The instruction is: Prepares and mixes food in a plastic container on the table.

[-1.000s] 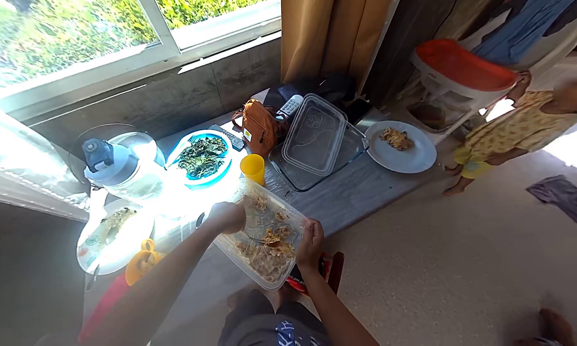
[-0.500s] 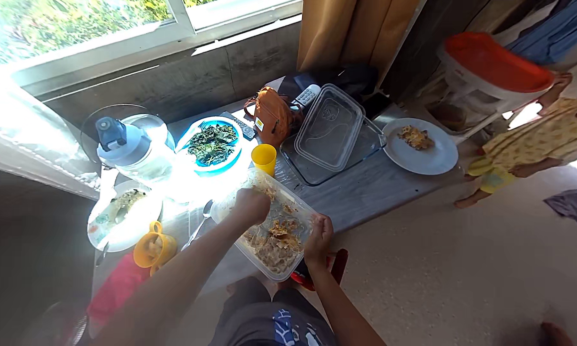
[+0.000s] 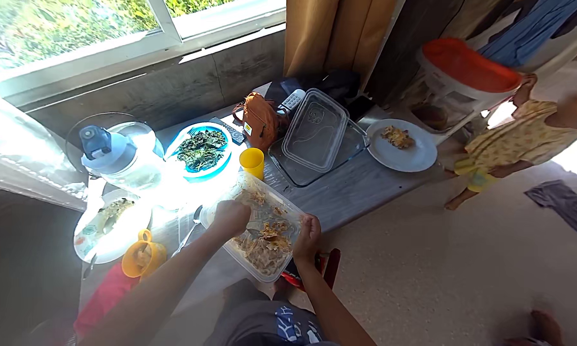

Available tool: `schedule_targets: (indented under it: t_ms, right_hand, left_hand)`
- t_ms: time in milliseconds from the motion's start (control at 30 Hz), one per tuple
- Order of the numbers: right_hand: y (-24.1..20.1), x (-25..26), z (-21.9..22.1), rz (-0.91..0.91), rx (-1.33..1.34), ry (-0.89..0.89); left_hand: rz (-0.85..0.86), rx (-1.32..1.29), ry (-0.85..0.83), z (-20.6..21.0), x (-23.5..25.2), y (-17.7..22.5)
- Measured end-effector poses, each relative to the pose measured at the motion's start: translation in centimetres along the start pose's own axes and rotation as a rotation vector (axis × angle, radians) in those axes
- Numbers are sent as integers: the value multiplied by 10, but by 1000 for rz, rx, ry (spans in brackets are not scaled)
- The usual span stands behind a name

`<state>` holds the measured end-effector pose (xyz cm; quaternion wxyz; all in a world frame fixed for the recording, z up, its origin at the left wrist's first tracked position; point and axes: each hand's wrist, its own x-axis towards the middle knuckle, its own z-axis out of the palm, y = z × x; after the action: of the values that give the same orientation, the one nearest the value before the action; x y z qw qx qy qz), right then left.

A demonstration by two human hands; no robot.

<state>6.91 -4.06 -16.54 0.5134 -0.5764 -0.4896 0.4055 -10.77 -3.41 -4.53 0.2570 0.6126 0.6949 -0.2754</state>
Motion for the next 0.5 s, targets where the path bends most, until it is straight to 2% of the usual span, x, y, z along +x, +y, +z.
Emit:
schedule_targets:
  t_ms: [100,267,367,500]
  right_hand:
    - [0,-1,0,13,-3,-15]
    - [-2,0,0,13,7,-16]
    - [-3,0,-1,21,4,-20]
    - [-3,-1,0,10,7,-2]
  left_hand:
    - [-24,-6,10,7,-3,-4]
    - [146,-56,76,16,19,-32]
    - [174,-110,53,24,33,-45]
    - [153,-92,1,15,34,-38]
